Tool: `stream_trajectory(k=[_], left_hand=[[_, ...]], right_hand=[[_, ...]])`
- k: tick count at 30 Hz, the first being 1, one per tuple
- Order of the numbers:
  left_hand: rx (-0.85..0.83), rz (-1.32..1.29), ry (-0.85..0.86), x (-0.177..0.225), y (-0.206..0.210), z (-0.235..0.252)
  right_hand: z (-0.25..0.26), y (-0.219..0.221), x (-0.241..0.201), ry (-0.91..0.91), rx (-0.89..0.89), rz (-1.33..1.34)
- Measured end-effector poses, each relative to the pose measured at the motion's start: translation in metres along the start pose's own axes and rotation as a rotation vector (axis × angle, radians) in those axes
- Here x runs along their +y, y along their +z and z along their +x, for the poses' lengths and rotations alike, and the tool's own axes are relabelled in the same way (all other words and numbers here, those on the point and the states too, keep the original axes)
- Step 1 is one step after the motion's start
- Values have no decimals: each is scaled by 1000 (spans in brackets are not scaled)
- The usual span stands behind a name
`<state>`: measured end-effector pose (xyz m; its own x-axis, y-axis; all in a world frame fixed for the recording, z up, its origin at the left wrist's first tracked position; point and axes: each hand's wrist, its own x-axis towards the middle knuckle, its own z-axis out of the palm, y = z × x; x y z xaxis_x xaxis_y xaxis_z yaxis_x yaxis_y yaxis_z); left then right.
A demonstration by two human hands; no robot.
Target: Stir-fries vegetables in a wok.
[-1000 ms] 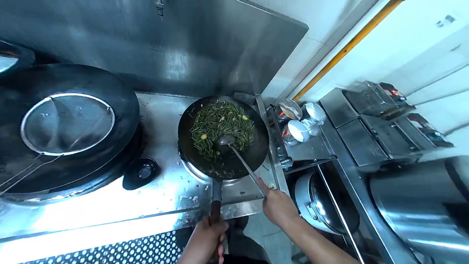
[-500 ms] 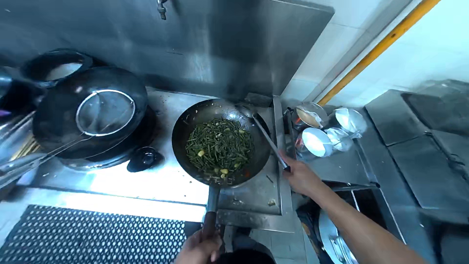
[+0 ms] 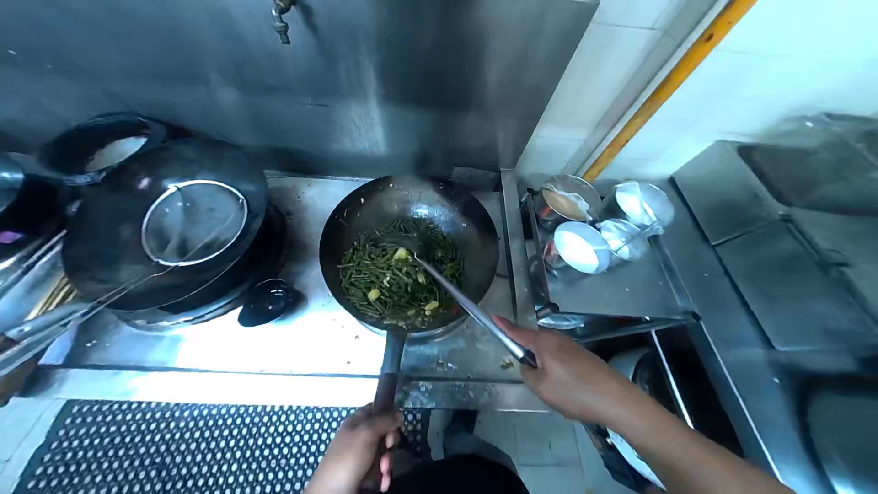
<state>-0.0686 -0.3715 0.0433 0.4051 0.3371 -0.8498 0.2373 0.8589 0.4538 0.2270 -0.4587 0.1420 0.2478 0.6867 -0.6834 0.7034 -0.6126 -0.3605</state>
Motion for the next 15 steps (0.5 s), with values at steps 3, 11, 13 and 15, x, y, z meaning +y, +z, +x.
stream_trajectory(k=[3,11,13,15], left_hand=[[-49,-23,-11,3,3,-9],[-108,2,4,-1,-28,11],[-125,-5,11,0,-31,13],[-155,10,8,1,-33,15]], right_hand=[[-31,8,-11,109,131,-161],[32,78,-11,253,383,488],[42,101,-41,264,337,799],[53,114,-74,249,265,1074]])
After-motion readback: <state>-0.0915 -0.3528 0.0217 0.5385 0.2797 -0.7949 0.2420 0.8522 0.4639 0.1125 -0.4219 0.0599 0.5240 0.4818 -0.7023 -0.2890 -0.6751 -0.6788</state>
